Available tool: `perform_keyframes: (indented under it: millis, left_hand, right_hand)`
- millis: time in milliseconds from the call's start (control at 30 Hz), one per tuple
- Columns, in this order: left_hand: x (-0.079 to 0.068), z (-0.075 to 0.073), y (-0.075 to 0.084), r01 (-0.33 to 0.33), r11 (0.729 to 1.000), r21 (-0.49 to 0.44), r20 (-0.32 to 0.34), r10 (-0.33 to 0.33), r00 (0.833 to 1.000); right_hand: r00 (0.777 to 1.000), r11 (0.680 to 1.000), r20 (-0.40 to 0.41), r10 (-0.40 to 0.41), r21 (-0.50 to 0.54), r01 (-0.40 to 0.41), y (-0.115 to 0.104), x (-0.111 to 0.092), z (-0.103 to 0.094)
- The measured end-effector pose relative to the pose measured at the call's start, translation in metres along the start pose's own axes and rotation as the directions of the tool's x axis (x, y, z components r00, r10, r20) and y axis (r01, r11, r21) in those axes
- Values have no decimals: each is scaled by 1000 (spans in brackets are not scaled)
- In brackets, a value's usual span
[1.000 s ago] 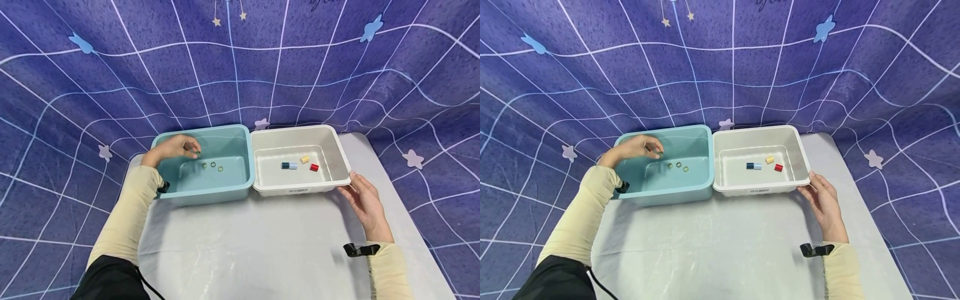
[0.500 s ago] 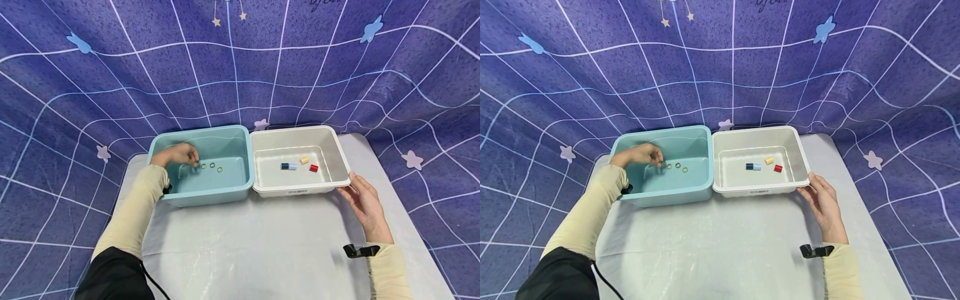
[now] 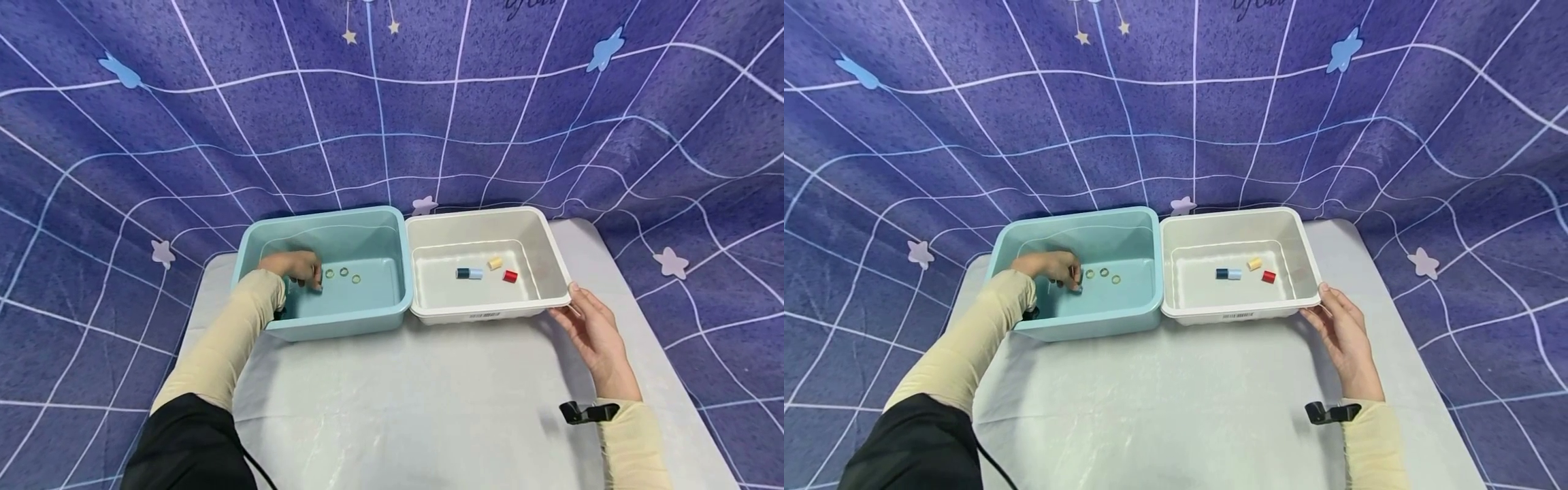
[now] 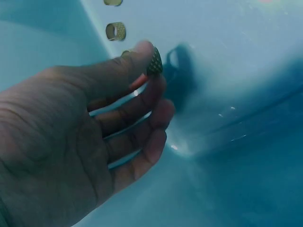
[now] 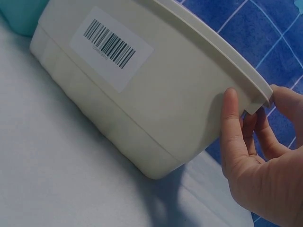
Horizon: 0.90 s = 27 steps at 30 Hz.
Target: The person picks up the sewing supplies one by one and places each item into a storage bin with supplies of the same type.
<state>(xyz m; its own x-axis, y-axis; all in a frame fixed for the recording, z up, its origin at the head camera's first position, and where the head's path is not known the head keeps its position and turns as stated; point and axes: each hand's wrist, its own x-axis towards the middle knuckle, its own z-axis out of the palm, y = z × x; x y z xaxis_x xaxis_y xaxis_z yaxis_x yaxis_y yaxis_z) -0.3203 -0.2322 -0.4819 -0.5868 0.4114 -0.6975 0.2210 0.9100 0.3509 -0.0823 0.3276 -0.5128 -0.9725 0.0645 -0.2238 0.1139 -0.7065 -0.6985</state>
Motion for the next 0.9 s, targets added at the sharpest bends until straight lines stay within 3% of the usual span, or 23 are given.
perform_keyframes:
  millis: [400, 567, 700, 900]
  left_hand:
    - [7, 0, 0, 72, 997, 8, -8, -72, 997]
    - [10, 3, 4, 138, 990, 34, 3, -138, 990]
    - [14, 6, 4, 199, 978, 67, -13, -198, 980]
    - [15, 5, 8, 227, 968, 109, -58, -221, 973]
  right_hand:
    - [1000, 1000, -11, -6, -12, 5, 1, 1, -1]
    - [1000, 1000, -18, -2, -17, 2, 4, 0, -3]
    - [1000, 1000, -18, 4, -18, -4, 5, 1, -3]
    - [1000, 1000, -18, 0, -20, 0, 2, 2, -3]
